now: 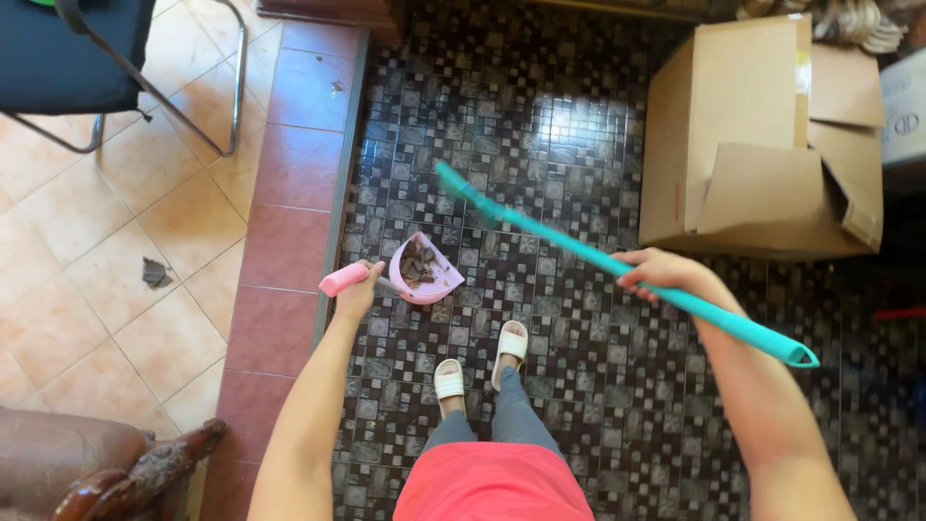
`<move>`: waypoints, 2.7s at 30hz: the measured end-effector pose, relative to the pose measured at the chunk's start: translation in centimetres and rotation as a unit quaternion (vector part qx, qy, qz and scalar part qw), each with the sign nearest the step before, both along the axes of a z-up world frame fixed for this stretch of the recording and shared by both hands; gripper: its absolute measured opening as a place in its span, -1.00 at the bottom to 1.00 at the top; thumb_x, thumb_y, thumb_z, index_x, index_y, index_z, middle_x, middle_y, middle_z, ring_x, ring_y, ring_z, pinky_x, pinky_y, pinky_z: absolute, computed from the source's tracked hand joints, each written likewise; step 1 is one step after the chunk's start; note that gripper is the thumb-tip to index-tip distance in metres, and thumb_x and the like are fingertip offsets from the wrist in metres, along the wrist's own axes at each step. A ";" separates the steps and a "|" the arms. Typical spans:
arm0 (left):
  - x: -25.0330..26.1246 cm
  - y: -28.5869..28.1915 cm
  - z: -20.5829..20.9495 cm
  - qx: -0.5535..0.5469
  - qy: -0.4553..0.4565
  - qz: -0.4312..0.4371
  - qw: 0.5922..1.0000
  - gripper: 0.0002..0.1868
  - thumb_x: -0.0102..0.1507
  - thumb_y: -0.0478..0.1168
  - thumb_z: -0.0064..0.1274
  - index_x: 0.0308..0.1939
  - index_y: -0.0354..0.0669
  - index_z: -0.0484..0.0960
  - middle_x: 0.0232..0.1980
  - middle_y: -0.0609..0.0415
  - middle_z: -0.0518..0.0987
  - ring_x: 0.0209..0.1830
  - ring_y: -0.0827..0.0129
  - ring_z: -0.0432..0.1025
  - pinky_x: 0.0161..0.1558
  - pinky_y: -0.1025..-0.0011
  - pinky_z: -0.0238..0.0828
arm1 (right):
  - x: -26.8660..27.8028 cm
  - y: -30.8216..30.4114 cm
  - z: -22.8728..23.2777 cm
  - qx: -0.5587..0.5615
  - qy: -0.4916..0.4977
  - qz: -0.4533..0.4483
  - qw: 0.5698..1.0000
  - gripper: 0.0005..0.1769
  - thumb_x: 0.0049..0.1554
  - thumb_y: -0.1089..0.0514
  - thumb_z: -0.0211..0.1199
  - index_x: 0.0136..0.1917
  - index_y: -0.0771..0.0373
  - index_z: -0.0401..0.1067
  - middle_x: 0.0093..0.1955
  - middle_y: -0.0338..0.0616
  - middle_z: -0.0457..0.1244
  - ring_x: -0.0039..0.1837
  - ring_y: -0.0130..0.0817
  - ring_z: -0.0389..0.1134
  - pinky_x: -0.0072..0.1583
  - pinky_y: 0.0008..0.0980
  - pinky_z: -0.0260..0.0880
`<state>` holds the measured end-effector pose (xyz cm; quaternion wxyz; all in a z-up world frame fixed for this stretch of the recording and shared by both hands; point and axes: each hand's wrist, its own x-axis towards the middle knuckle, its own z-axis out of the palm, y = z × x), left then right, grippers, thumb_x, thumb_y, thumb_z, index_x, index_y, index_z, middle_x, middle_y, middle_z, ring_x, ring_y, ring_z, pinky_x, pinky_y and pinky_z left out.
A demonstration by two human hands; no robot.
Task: Sweeping the floor with a broom and dustpan and organizing cardboard pieces.
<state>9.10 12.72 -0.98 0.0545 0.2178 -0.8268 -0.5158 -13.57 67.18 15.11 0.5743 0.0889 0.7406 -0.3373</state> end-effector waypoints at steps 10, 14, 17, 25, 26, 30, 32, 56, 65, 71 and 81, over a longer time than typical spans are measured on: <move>2.2 -1.4 1.3 -0.018 -0.016 -0.098 0.995 -0.63 0.30 0.02 0.14 -0.40 -0.22 0.58 -0.46 0.08 0.51 -0.42 0.37 0.38 -0.32 0.31 0.30 | 11.0 3.9 -16.8 0.100 0.133 -0.170 0.971 -0.57 0.01 0.38 0.31 0.17 0.44 0.39 -0.36 -0.05 0.30 -0.39 -0.30 0.32 -0.32 -0.28 0.38; 2.0 -1.4 0.7 -0.020 -0.031 -0.079 0.996 -0.63 0.31 -0.03 0.18 -0.40 -0.25 0.57 -0.47 0.03 0.49 -0.44 0.36 0.34 -0.33 0.30 0.29 | 18.3 -2.3 -14.8 0.049 0.030 -0.100 0.993 -0.40 0.00 0.42 0.31 0.32 0.32 0.31 -0.34 -0.06 0.31 -0.37 -0.33 0.33 -0.34 -0.35 0.39; 1.8 -0.8 0.4 -0.011 -0.021 -0.081 0.996 -0.62 0.33 -0.04 0.17 -0.42 -0.27 0.54 -0.48 0.02 0.46 -0.44 0.35 0.32 -0.33 0.30 0.28 | 17.9 -2.5 -10.1 0.016 -0.051 -0.093 0.994 -0.20 0.04 0.43 0.24 0.51 0.12 0.15 -0.36 -0.14 0.24 -0.41 -0.43 0.22 -0.39 -0.41 0.26; 4.7 -0.9 1.9 -0.021 -0.008 -0.035 0.999 -0.64 0.33 -0.03 0.14 -0.42 -0.21 0.53 -0.49 0.09 0.46 -0.44 0.39 0.34 -0.33 0.32 0.29 | 10.2 1.4 0.2 0.021 -0.008 -0.107 0.994 -0.24 0.12 0.39 0.16 0.57 0.05 0.22 -0.37 -0.18 0.18 -0.44 -0.51 0.11 -0.43 -0.47 0.13; 5.5 -1.1 2.3 -0.026 -0.019 -0.025 0.999 -0.61 0.34 -0.02 0.14 -0.43 -0.23 0.52 -0.49 0.06 0.44 -0.44 0.36 0.33 -0.32 0.31 0.28 | 9.7 1.6 -0.4 0.023 0.017 -0.121 0.992 -0.27 0.12 0.39 0.15 0.54 0.05 0.24 -0.38 -0.18 0.17 -0.44 -0.50 0.11 -0.43 -0.45 0.14; 10.9 -3.2 3.0 -0.053 -0.035 0.056 0.996 -0.59 0.37 0.00 0.15 -0.40 -0.24 0.50 -0.48 0.00 0.40 -0.40 0.30 0.31 -0.27 0.30 0.26 | 6.3 0.8 -8.3 0.010 0.082 -0.179 0.980 -0.55 0.13 0.42 0.16 0.27 0.21 0.25 -0.37 -0.18 0.17 -0.42 -0.47 0.14 -0.40 -0.40 0.19; 13.1 -4.1 3.7 -0.043 -0.016 0.100 0.994 -0.60 0.36 0.00 0.13 -0.40 -0.22 0.50 -0.47 0.03 0.42 -0.39 0.34 0.32 -0.27 0.31 0.27 | 3.3 -0.4 -17.1 -0.013 0.070 -0.193 0.979 -0.69 0.13 0.39 0.16 0.14 0.24 0.24 -0.40 -0.19 0.15 -0.44 -0.46 0.14 -0.41 -0.38 0.17; 25.4 -2.8 3.4 -0.055 -0.025 0.314 0.947 -0.58 0.38 0.07 0.03 -0.29 -0.25 0.55 -0.34 -0.09 0.55 -0.28 0.13 0.45 -0.17 0.19 0.34 | 0.3 -27.2 -4.7 -0.005 0.103 0.266 0.959 -0.45 0.13 0.34 0.25 0.38 0.30 0.27 -0.42 -0.09 0.21 -0.45 -0.35 0.20 -0.38 -0.30 0.27; 32.9 1.0 0.5 -0.052 -0.082 0.503 0.859 -0.56 0.36 0.09 0.09 -0.33 -0.25 0.55 -0.36 -0.10 0.55 -0.29 0.10 0.43 -0.17 0.17 0.33 | 10.5 -33.3 -20.6 -0.048 0.098 0.305 0.946 -0.40 0.00 0.39 0.26 0.33 0.35 0.28 -0.37 -0.04 0.28 -0.43 -0.27 0.30 -0.38 -0.25 0.35; 34.7 2.5 0.1 -0.056 -0.062 0.484 0.871 -0.56 0.37 0.09 0.10 -0.34 -0.24 0.54 -0.37 -0.06 0.54 -0.30 0.12 0.43 -0.15 0.17 0.34 | 14.5 -29.7 -7.8 -0.039 0.024 0.528 0.848 -0.11 -0.02 0.36 0.22 0.58 0.14 0.14 -0.39 -0.10 0.26 -0.44 -0.33 0.26 -0.38 -0.32 0.33; 41.2 4.6 -0.1 -0.029 -0.074 0.478 0.875 -0.58 0.34 0.10 0.13 -0.32 -0.21 0.56 -0.37 -0.02 0.54 -0.28 0.19 0.44 -0.15 0.23 0.34 | 9.7 -27.1 4.5 -0.002 0.124 0.493 0.861 -0.11 0.09 0.36 0.20 0.63 0.03 0.04 -0.39 -0.12 0.23 -0.43 -0.38 0.21 -0.38 -0.33 0.29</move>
